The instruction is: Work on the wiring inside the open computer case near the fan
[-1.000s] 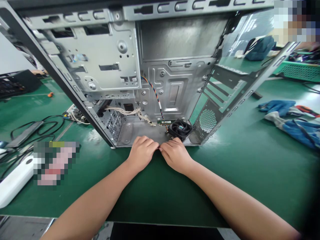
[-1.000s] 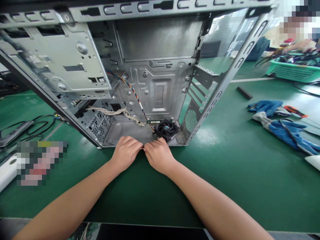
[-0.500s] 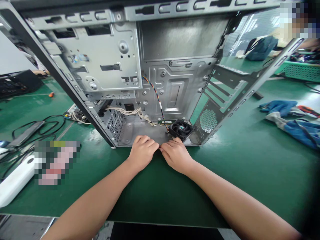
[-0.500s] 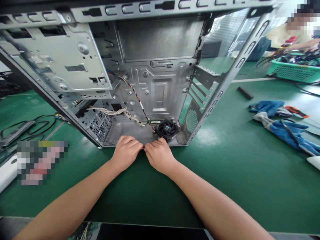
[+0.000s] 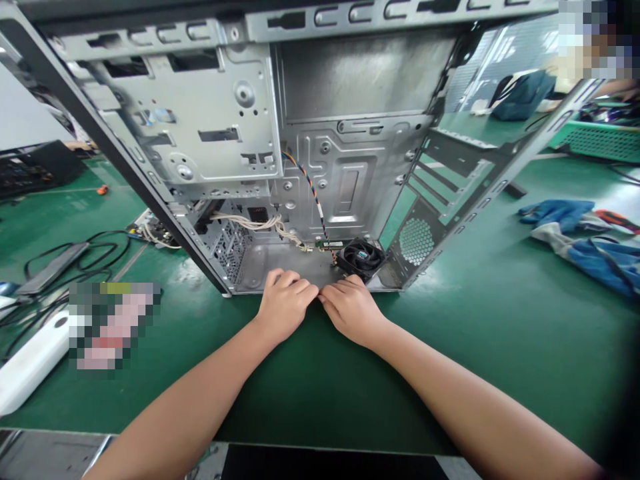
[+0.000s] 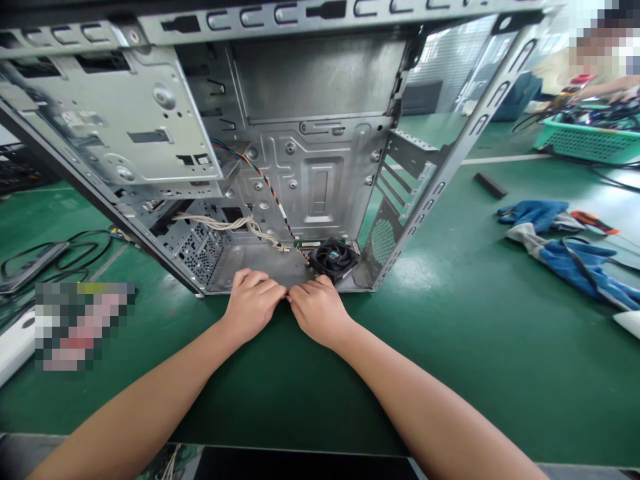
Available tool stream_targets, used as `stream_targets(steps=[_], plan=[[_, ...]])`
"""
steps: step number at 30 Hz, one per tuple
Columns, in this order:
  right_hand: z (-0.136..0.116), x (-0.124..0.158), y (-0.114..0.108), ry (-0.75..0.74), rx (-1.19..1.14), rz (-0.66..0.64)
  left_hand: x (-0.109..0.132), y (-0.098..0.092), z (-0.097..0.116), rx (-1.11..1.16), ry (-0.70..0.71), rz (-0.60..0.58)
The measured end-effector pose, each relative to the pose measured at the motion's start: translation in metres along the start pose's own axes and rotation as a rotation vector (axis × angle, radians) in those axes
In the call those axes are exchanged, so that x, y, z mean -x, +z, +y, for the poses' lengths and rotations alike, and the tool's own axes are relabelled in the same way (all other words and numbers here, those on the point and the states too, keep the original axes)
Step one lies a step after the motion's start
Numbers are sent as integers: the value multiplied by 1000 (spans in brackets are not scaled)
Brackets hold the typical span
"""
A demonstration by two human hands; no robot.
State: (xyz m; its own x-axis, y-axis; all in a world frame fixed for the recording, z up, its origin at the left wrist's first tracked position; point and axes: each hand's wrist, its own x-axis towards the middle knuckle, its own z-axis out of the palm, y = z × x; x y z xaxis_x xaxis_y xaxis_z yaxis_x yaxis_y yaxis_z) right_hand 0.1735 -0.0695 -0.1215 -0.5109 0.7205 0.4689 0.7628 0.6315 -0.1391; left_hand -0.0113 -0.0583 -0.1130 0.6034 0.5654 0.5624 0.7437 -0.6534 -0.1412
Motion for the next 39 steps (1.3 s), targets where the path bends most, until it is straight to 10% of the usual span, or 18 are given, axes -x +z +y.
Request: stream_targets(steps=[39], plan=[[-1, -1, -1, 37, -73, 13, -2, -2, -1, 59, 20, -8]])
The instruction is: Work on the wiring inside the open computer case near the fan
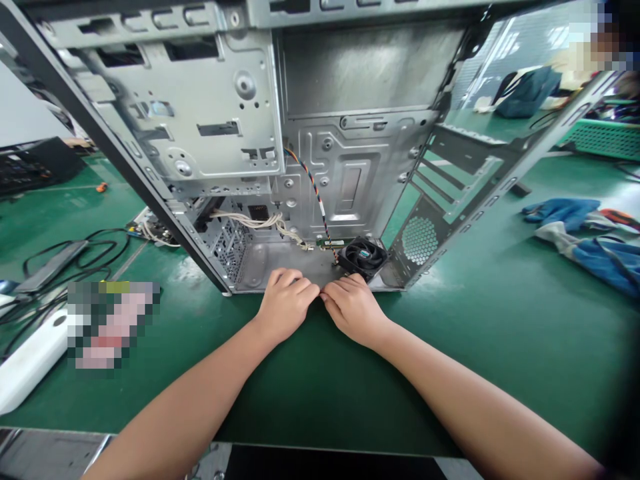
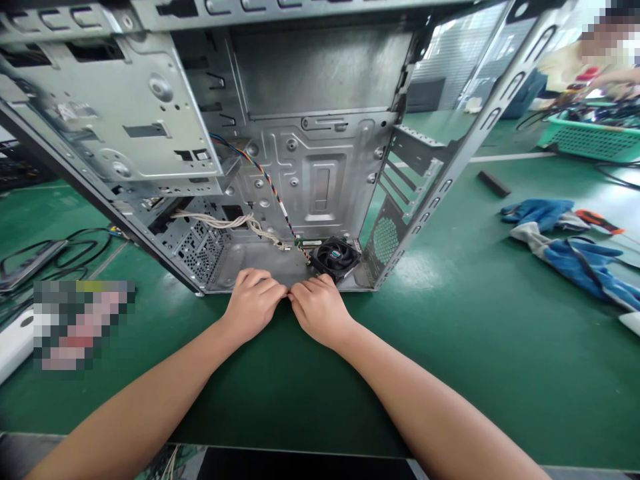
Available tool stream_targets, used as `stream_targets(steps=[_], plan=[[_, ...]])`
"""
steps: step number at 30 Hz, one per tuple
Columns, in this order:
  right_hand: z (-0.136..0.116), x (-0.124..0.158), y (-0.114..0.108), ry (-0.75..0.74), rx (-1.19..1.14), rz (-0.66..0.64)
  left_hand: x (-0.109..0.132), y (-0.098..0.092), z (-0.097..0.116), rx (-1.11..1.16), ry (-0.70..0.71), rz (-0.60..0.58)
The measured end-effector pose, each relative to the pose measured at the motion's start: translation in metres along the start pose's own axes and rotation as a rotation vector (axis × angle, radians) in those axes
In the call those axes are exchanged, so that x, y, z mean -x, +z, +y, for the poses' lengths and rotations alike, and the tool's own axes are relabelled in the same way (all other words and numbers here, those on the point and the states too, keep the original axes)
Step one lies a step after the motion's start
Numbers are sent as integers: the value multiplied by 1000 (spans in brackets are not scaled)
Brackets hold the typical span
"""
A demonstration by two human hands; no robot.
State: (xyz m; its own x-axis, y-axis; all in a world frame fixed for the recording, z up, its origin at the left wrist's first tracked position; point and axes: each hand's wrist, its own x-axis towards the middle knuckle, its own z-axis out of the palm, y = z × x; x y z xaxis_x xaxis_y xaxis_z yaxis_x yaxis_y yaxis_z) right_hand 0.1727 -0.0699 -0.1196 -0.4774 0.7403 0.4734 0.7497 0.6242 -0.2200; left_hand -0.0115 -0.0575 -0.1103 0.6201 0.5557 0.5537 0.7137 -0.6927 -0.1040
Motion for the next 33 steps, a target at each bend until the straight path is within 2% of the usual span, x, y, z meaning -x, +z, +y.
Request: stream_targets(steps=[12, 26, 33], plan=[[3, 1, 3, -19, 37, 10, 0, -1, -1, -7, 1, -80], [2, 0, 1, -25, 41, 2, 2, 1, -1, 5, -1, -57], [2, 0, 1, -22, 41, -10, 0, 0, 0, 29, -19, -120]])
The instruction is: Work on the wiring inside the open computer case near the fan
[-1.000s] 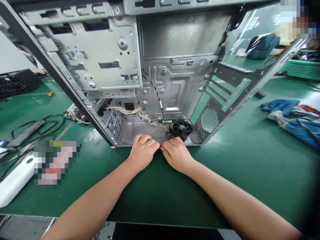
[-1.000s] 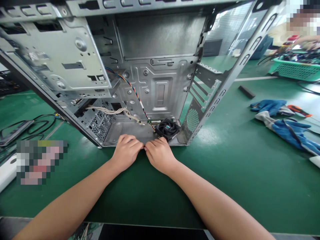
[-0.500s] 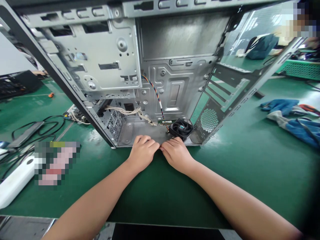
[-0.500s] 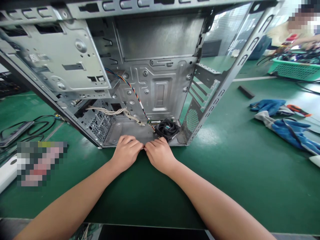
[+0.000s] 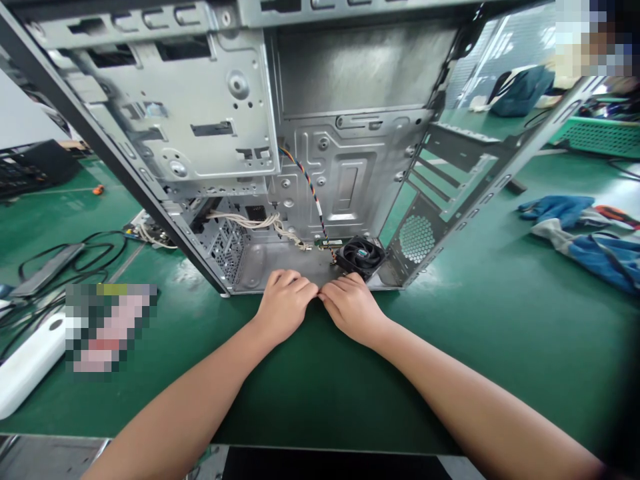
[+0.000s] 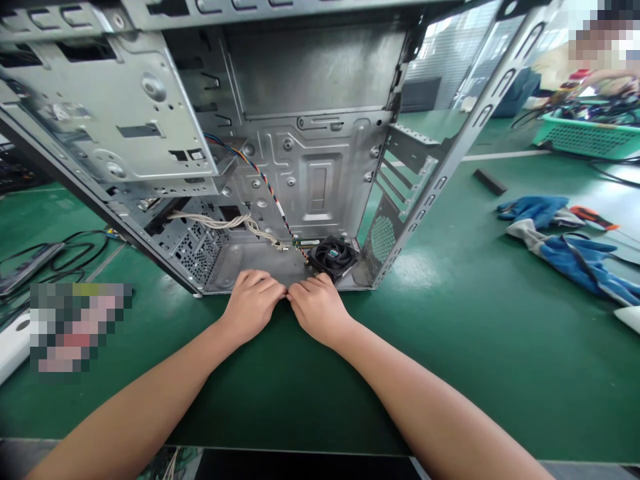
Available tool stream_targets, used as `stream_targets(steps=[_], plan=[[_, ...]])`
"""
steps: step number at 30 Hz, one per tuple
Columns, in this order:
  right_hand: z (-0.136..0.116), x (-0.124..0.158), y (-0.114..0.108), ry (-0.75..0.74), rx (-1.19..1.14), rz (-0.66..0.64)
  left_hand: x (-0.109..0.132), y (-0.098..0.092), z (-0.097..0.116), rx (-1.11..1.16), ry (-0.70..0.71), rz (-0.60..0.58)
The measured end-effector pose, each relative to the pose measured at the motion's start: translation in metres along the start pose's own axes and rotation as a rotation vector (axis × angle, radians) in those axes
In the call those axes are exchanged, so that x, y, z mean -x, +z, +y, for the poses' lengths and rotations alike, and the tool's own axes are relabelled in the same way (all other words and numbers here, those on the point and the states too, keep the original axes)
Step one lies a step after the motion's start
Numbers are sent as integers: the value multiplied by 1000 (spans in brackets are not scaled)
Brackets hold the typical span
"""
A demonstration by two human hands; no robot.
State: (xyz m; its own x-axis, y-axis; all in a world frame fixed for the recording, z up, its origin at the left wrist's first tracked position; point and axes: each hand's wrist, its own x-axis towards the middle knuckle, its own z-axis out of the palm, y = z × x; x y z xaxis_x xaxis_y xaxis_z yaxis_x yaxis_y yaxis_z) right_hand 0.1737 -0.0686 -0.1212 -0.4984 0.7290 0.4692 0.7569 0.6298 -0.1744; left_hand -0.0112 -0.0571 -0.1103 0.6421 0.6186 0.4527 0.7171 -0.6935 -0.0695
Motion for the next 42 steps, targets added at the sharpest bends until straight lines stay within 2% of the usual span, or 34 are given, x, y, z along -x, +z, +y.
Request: stream_targets(steps=[18, 30, 42], plan=[[0, -1, -1, -14, 18, 18, 1, 0, 2, 46, -36, 10], [1, 0, 2, -10, 9, 17, 0, 1, 1, 92, -68, -27], [0, -1, -1, -13, 16, 20, 0, -1, 1, 143, -58, 41]])
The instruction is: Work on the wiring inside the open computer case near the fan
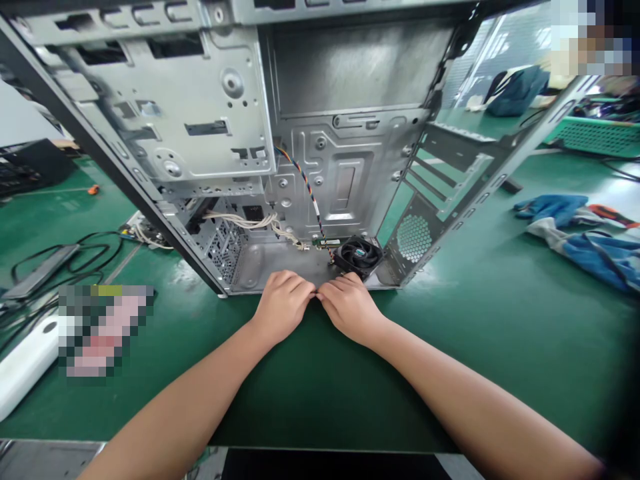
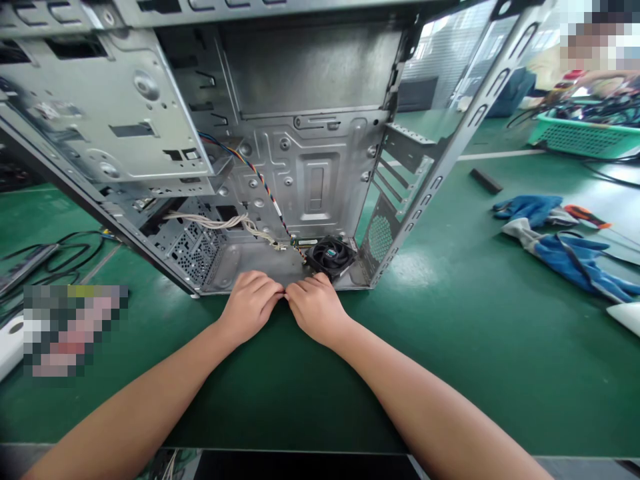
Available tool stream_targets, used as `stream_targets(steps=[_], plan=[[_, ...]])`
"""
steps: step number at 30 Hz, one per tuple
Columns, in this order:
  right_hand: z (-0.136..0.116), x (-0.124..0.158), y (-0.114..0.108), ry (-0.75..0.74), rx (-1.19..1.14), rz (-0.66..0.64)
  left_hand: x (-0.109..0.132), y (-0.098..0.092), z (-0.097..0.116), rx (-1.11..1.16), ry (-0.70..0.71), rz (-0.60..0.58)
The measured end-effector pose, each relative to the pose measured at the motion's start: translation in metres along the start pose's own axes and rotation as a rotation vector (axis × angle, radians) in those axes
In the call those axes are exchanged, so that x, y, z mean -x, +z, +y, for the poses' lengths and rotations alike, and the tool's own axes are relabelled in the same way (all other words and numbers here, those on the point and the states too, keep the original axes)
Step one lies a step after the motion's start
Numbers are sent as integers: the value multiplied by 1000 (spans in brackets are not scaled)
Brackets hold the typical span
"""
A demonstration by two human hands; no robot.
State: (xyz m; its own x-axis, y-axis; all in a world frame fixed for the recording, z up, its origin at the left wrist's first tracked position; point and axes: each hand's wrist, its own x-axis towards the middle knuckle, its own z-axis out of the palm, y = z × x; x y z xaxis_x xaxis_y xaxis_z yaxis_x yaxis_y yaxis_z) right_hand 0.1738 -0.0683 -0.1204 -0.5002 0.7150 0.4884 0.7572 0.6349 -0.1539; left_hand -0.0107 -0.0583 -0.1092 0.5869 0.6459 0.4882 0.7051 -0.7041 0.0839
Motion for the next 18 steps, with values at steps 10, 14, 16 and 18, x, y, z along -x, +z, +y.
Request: stream_targets(steps=[10, 14, 16, 18], plan=[[0, 1, 0, 20, -49, -4, 1, 1, -2, -64, 18, -35], [0, 0, -2, 35, -85, 0, 1, 0, -1, -76, 13, -31], [-1, 0, -3, 42, -101, -3, 1, 0, -1, -76, 8, -35], [-1, -1, -4, 48, -114, -8, 1, 0, -1, -70, 2, -32]])
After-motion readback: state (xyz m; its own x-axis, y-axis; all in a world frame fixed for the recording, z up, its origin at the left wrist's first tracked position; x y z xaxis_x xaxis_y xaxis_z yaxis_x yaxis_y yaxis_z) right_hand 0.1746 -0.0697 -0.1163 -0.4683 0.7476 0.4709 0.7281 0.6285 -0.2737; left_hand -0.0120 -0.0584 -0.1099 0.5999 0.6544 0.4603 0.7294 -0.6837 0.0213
